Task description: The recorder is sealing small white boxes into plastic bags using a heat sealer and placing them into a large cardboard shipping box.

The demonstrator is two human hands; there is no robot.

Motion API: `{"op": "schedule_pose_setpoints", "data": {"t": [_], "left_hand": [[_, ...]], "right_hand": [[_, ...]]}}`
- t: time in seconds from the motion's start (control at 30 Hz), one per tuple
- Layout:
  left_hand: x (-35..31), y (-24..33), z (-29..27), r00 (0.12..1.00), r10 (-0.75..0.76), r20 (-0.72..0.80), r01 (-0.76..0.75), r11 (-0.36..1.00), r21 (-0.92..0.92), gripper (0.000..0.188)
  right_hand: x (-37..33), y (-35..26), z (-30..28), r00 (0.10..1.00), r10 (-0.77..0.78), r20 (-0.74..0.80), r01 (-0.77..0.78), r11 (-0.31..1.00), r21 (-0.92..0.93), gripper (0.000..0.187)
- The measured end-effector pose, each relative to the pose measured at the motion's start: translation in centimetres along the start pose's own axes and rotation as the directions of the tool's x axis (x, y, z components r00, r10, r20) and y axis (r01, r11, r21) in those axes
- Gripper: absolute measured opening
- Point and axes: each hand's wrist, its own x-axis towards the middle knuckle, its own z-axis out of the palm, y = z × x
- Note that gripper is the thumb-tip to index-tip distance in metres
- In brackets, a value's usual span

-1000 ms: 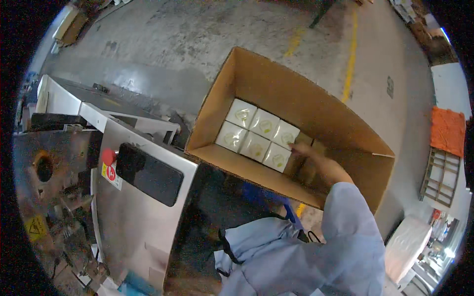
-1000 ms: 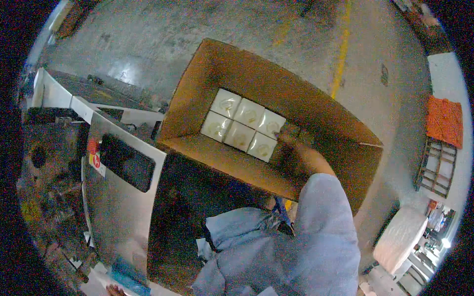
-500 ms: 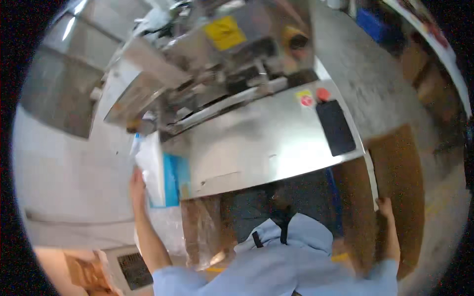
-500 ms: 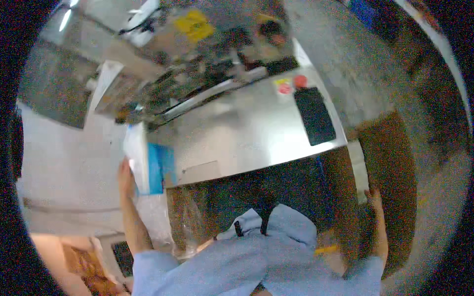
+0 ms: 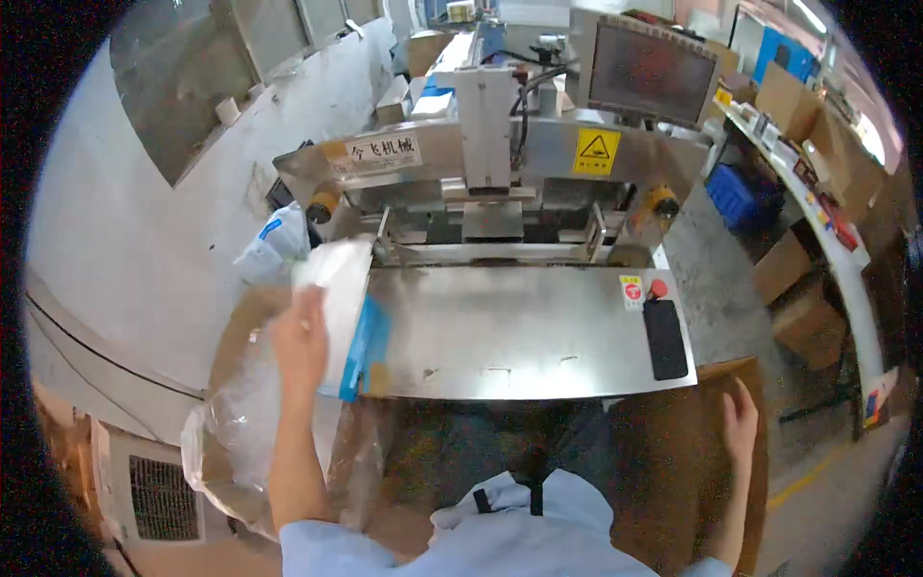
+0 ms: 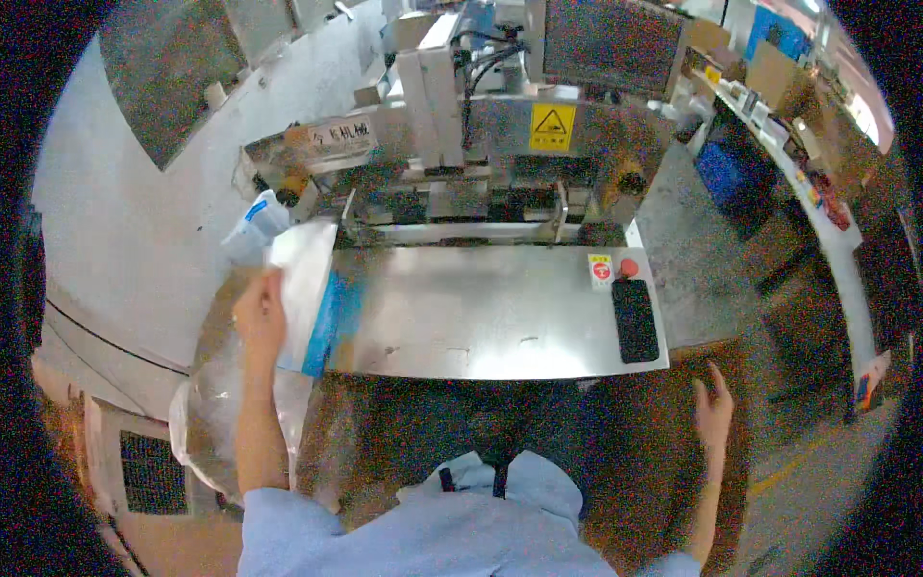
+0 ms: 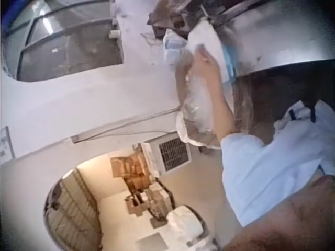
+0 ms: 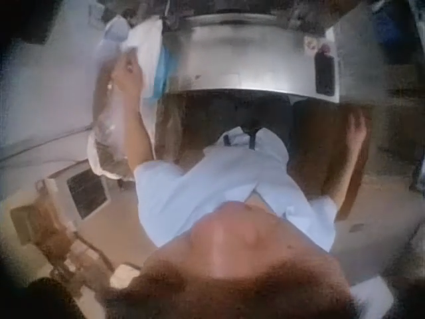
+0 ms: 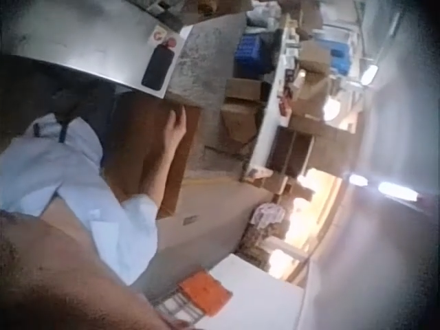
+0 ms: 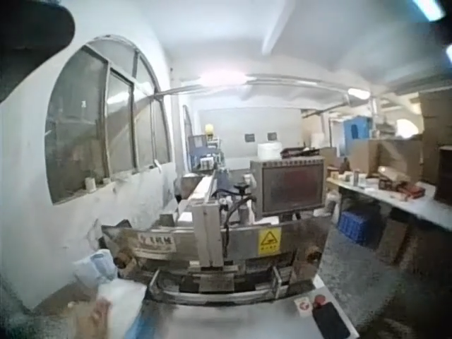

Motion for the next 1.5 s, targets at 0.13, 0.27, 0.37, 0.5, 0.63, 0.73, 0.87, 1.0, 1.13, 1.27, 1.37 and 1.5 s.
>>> {"op": "schedule_pose_setpoints", "data": {"t": [0.13,0.27,0.37,0.5,0.63,0.73,0.87,1.0,1.13,1.27,1.37,1.5], "left_hand": [[-6.8,10.3,1.5,0.886,0.223,0.407,-0.093,0.945,-0.315,0.018],[-11.7,16.1,2.8,0.809,0.308,0.501,0.055,0.809,-0.586,0.016],[-13.3,16.3,2.4,0.743,0.253,0.620,0.204,0.796,-0.569,0.015],[-17.3,14.1,4.0,0.630,-0.097,0.771,0.639,0.629,-0.443,0.019],[-15.8,14.6,4.9,0.865,0.054,0.498,0.173,0.901,-0.398,0.025],[-12.7,16.1,4.2,0.785,0.499,0.368,-0.343,0.844,-0.413,0.036],[-11.4,15.4,6.2,0.509,0.603,0.613,-0.344,0.796,-0.497,0.027],[-11.3,13.9,5.2,0.440,0.629,0.641,-0.501,0.764,-0.407,0.006],[-10.5,14.7,2.3,0.427,0.542,0.724,-0.298,0.840,-0.453,0.004],[-9.3,14.3,3.6,0.477,0.579,0.661,-0.308,0.814,-0.492,0.006],[-9.6,13.0,4.0,0.410,0.560,0.720,-0.315,0.828,-0.464,0.010],[-7.8,13.2,2.0,0.304,0.491,0.816,-0.238,0.869,-0.434,0.019]], "right_hand": [[0.2,-17.4,7.7,0.827,-0.555,0.095,0.540,0.830,0.141,0.072],[-1.8,-24.3,13.1,0.649,-0.669,0.361,0.499,0.733,0.462,0.042],[-2.3,-24.4,14.0,0.580,-0.489,0.651,0.460,0.857,0.233,0.012],[-3.4,-23.9,15.9,0.493,-0.855,0.161,0.796,0.518,0.313,0.015],[-4.0,-22.7,16.8,0.410,-0.893,0.187,0.834,0.450,0.319,0.018],[-4.1,-22.0,16.8,0.340,-0.890,0.303,0.845,0.431,0.316,0.016],[-3.6,-20.7,16.7,0.348,-0.853,0.389,0.858,0.457,0.236,0.012],[-2.0,-17.8,15.2,0.456,-0.714,0.531,0.665,0.670,0.330,0.016],[-2.2,-19.4,12.6,0.390,-0.761,0.519,0.503,0.648,0.573,0.012],[-0.9,-20.4,13.8,0.439,-0.725,0.531,0.547,0.684,0.482,0.012],[-0.7,-20.4,15.1,0.508,-0.683,0.525,0.584,0.721,0.373,0.012],[0.6,-20.2,15.3,0.461,-0.639,0.615,0.410,0.769,0.491,0.011]]}}
